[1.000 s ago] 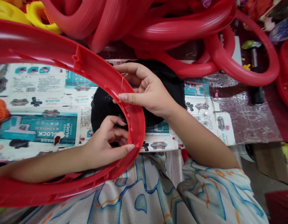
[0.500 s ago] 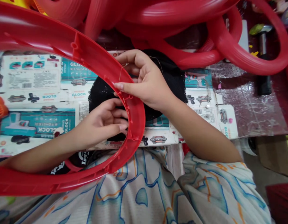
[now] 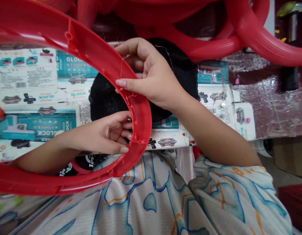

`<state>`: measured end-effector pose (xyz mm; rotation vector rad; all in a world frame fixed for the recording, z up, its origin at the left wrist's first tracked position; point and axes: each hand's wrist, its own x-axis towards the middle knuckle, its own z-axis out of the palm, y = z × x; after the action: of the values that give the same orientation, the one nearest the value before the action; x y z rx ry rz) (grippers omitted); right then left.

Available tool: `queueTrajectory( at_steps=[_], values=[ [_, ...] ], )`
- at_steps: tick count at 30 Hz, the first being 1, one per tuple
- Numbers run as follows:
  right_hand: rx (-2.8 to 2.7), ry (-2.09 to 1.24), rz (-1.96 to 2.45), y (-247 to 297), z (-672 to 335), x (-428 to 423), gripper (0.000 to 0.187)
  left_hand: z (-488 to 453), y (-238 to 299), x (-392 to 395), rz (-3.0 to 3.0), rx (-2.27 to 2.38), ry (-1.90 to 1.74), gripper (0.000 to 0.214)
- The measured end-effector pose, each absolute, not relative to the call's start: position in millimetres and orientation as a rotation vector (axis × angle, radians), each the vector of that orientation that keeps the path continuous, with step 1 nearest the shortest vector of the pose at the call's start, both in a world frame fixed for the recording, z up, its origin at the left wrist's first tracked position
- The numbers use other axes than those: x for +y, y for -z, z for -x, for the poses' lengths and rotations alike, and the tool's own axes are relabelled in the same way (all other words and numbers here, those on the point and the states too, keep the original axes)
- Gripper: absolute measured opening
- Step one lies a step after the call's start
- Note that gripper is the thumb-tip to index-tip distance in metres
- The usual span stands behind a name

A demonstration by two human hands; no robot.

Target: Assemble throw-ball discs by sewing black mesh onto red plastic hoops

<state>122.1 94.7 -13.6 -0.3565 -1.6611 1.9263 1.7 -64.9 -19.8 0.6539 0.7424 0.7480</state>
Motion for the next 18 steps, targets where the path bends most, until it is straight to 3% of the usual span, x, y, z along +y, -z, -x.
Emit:
queueTrajectory(
  at_steps=[8,14,16,18],
  values=[
    [-1.717,-1.892,0.303,13.9,-123.4,93.0,0.038,2.4,20.0,-64.7,-0.71,0.707,-0.589,0.076],
    [-1.822,-1.724,0.148,26.1,-118.5,112.8,0.055,-1.5,21.6,-66.2,-0.724,0.8,-0.692,0.063],
    [-1.945,-1.58,0.264,14.8,-123.0,111.3,0.062,-1.0,18.8,-65.1,-0.734,0.859,-0.753,0.058],
    [-2.022,-1.483,0.543,-2.6,-131.9,102.5,0.055,2.0,14.1,-62.5,-0.731,0.919,-0.833,0.056]
  ],
)
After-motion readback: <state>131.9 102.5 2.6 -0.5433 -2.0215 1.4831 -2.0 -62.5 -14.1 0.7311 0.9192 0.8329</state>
